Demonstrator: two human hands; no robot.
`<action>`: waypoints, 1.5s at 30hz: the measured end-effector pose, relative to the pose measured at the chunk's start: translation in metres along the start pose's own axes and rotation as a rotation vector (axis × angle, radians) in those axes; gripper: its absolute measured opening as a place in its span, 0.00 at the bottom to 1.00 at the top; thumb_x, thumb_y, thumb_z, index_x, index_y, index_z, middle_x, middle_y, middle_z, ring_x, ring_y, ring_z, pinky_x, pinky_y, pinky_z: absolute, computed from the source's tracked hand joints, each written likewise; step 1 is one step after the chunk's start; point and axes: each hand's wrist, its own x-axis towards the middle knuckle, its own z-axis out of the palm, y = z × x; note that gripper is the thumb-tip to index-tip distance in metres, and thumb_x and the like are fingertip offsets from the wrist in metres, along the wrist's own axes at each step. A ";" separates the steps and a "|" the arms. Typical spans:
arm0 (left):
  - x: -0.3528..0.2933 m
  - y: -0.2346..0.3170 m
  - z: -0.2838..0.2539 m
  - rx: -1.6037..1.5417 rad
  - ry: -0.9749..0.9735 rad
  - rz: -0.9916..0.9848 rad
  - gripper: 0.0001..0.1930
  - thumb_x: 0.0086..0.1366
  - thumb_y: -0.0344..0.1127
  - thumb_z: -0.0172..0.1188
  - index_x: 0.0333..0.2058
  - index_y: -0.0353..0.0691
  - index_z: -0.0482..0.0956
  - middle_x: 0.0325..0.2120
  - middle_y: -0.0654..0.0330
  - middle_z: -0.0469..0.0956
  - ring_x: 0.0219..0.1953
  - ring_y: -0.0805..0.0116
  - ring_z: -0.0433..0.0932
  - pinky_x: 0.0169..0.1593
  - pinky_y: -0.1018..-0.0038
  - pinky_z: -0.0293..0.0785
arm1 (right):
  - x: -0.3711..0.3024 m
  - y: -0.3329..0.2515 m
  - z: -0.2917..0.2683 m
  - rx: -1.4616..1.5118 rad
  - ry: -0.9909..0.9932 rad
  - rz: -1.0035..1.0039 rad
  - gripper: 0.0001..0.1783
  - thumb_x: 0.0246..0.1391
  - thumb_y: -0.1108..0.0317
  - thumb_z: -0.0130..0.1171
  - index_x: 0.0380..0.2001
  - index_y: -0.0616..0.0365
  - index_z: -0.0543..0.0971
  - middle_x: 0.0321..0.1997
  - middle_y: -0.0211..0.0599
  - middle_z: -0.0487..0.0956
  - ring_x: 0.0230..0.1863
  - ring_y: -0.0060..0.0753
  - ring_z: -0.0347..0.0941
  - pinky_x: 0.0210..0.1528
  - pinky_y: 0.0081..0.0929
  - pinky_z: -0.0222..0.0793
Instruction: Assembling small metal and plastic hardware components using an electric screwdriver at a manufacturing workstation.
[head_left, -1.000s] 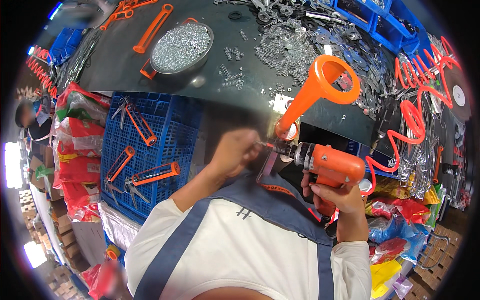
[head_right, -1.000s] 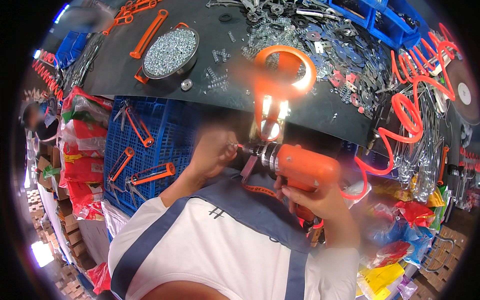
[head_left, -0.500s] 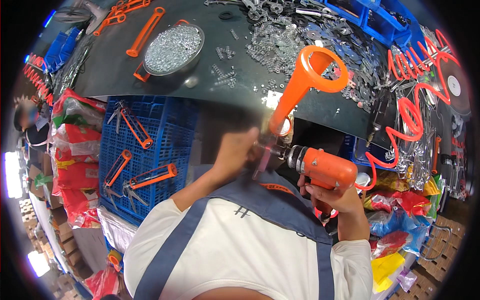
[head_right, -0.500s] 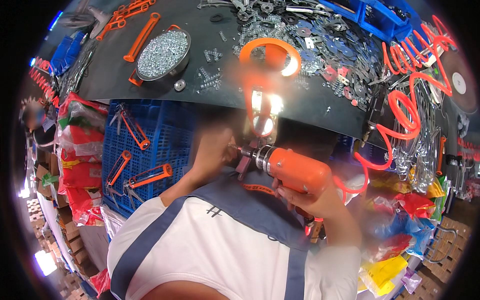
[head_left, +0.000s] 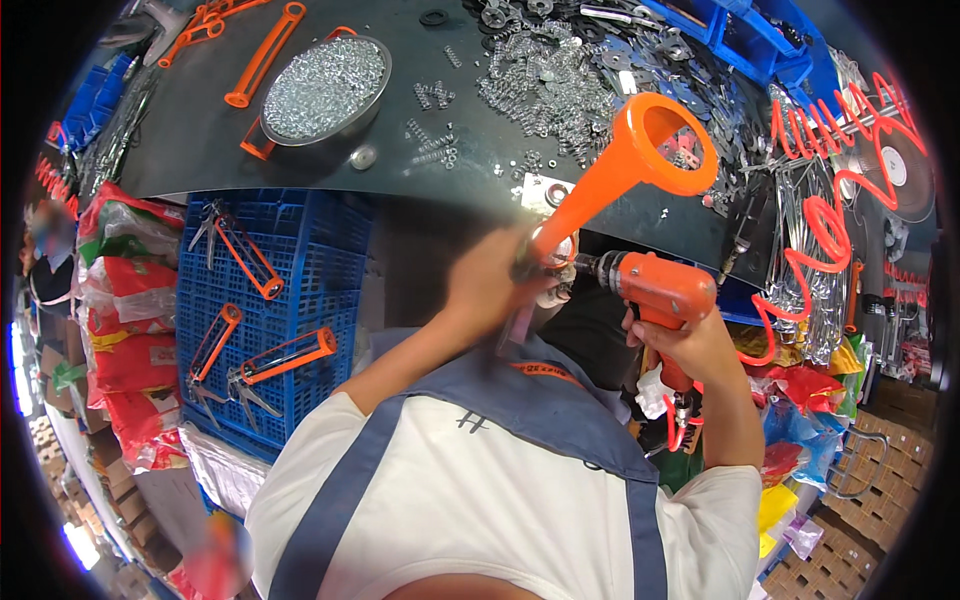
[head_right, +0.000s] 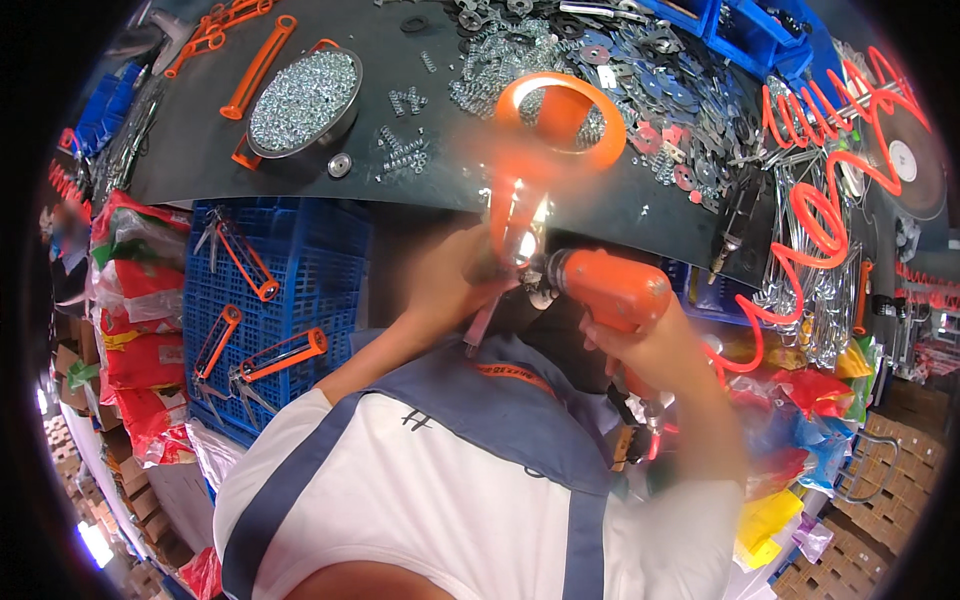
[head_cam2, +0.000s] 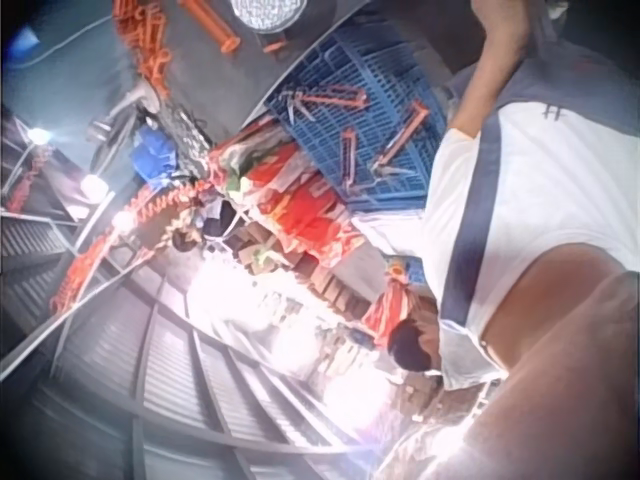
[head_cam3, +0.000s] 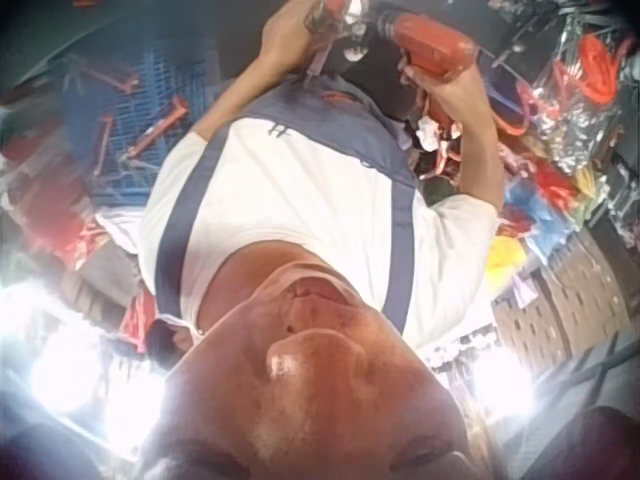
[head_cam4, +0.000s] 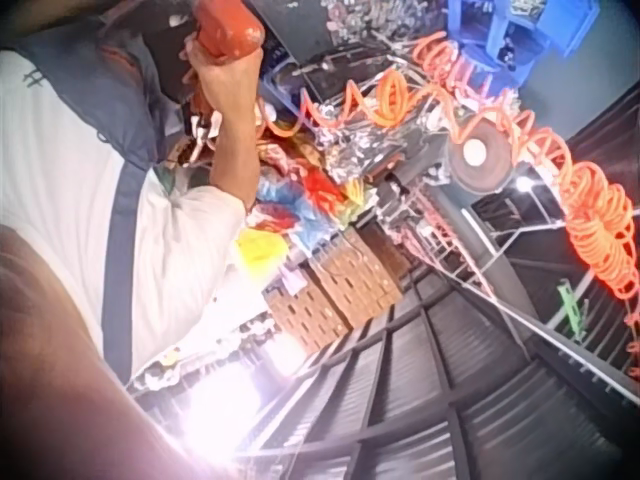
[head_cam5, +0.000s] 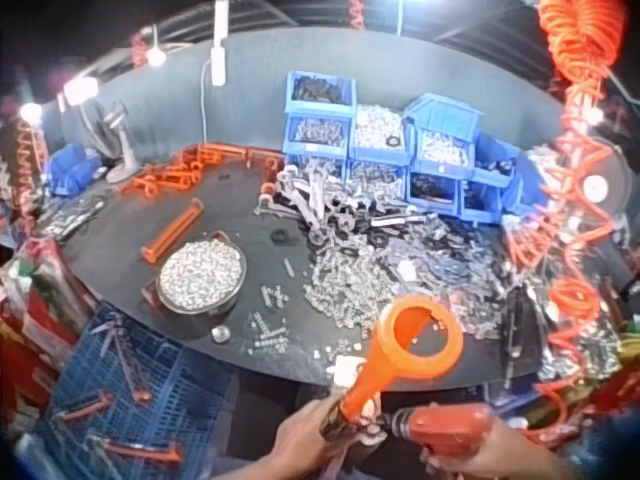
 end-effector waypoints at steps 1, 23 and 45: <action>0.002 -0.001 0.003 0.137 0.027 0.029 0.27 0.46 0.41 0.69 0.47 0.45 0.72 0.36 0.58 0.76 0.38 0.58 0.76 0.39 0.67 0.72 | 0.003 -0.004 0.000 -0.034 -0.023 0.025 0.24 0.43 0.80 0.59 0.47 0.62 0.70 0.29 0.35 0.77 0.27 0.26 0.75 0.21 0.22 0.71; 0.042 0.002 -0.112 0.102 0.790 0.384 0.14 0.63 0.33 0.49 0.43 0.29 0.73 0.25 0.64 0.70 0.26 0.80 0.63 0.31 0.78 0.65 | -0.054 -0.025 -0.097 -0.308 0.360 -0.229 0.25 0.40 0.84 0.58 0.46 0.62 0.73 0.31 0.32 0.76 0.28 0.24 0.75 0.20 0.22 0.70; 0.085 -0.009 -0.011 -0.709 -0.724 0.077 0.48 0.42 0.49 0.73 0.58 0.41 0.56 0.43 0.54 0.69 0.49 0.58 0.71 0.41 0.66 0.76 | 0.056 0.105 -0.139 -1.028 0.997 -0.647 0.26 0.43 0.72 0.59 0.48 0.62 0.69 0.45 0.50 0.72 0.47 0.51 0.70 0.51 0.37 0.66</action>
